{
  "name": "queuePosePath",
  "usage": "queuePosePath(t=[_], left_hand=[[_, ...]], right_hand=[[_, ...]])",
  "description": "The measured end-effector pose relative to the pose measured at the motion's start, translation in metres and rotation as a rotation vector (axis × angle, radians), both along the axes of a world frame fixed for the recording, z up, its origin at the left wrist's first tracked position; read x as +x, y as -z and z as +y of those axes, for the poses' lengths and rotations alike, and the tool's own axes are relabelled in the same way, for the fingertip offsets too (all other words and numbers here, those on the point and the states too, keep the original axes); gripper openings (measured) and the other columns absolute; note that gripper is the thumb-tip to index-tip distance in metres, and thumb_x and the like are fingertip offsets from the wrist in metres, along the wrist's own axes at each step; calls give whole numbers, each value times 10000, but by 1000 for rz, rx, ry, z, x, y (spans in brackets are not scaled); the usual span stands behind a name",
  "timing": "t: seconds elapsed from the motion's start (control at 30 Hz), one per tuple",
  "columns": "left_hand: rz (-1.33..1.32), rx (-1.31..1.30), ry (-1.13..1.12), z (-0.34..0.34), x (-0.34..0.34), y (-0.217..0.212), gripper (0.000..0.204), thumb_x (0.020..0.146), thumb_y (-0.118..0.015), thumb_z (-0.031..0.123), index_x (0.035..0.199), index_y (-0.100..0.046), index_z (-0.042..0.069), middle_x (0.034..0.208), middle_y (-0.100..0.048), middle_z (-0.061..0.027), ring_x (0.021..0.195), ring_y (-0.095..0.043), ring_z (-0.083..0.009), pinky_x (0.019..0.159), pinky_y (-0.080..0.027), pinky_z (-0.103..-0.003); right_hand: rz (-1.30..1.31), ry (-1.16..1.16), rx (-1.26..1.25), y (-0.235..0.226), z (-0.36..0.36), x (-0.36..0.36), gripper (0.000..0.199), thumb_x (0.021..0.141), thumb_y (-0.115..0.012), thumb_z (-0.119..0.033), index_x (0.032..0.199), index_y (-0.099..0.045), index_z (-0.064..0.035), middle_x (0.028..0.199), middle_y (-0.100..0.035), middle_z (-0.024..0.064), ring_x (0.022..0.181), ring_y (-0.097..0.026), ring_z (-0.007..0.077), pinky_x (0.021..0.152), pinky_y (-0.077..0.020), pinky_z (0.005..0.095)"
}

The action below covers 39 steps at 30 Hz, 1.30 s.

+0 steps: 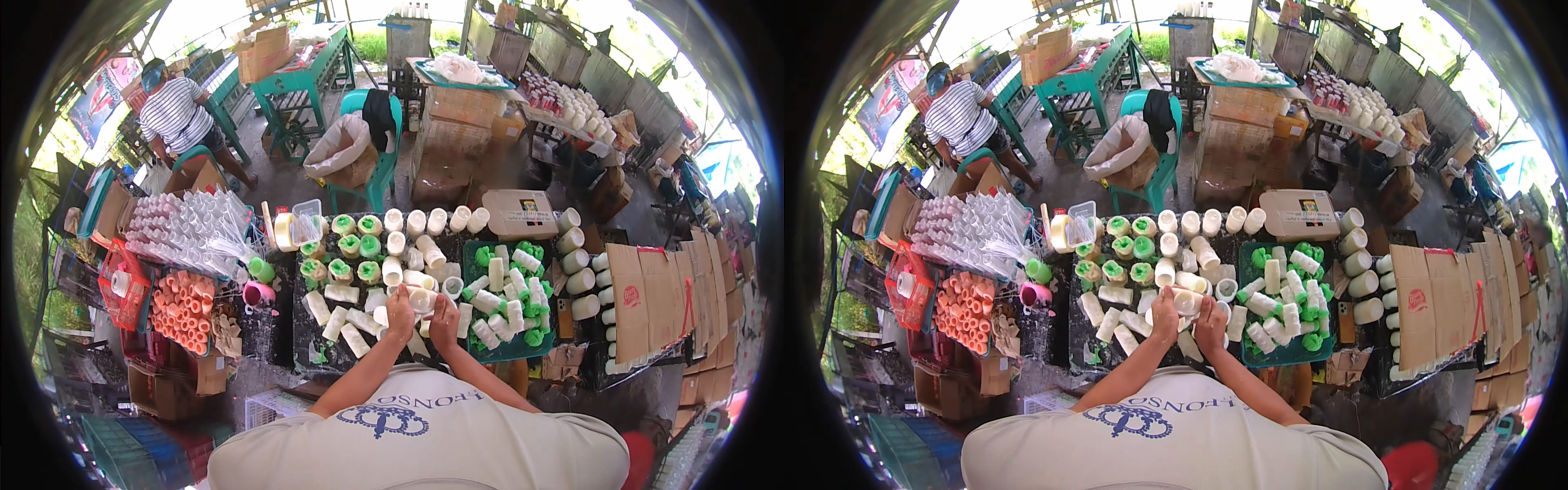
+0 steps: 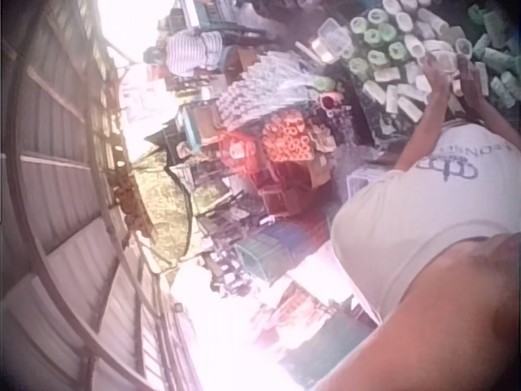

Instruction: The person repeatedly picks white cylindrical containers and green caps from a table, aligns the cap with the container opening, and presses them together. The person handles items one at a time and places the assembled units back on the table.

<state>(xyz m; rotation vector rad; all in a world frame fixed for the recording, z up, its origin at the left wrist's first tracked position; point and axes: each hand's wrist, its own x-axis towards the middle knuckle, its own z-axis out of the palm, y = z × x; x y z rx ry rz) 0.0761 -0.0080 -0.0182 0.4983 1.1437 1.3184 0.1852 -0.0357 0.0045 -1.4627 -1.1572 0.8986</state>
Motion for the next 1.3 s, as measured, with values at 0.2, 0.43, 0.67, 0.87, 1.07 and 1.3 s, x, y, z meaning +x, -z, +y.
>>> queuePosePath(t=[0.2,0.43,0.67,0.87,1.07,1.3], left_hand=[[-144,-332,-69,5,-9,-10,477,1093,-389,464,1182,-629,61,1101,-703,-113,950,-720,-262,730,-613,-477],[-204,-267,38,2,-13,1,454,1094,-356,488,1271,-559,123,1143,-705,-89,983,-706,-246,773,-596,-469],[-231,-109,-34,-2,-6,-24,385,1084,-391,492,1314,-437,186,1236,-621,-38,1090,-639,-204,849,-539,-456],[-189,-142,144,-8,0,-32,567,1003,-441,668,1365,-410,233,1332,-537,27,1283,-474,-188,951,-385,-474],[30,-167,405,-15,-28,-48,779,951,-418,773,1462,-383,186,1444,-468,-57,1296,-492,-255,961,-434,-494],[-256,-150,346,-15,-12,-69,754,986,-311,759,1512,-378,223,1468,-499,-44,1329,-502,-259,1020,-449,-541]], right_hand=[[-94,104,5,19,3,1,470,1093,-454,-334,914,-661,48,740,-654,191,661,-656,277,554,-511,395],[-85,36,-53,-10,0,-2,406,1064,-549,-319,949,-696,42,805,-694,159,709,-665,229,652,-532,369],[535,-98,-191,-25,29,-7,356,1043,-610,-300,1176,-699,18,1013,-706,74,896,-661,128,781,-556,260],[399,-348,-101,-30,40,-2,483,1043,-579,-354,1382,-545,-12,1280,-602,119,1132,-600,180,952,-491,316],[129,-691,-154,-71,50,25,501,1092,-384,-388,1437,-512,-48,1405,-546,162,1336,-481,251,1148,-332,370],[120,-503,-81,-31,55,19,609,1102,-317,-463,1517,-395,-25,1513,-413,198,1403,-395,299,1190,-269,395]])
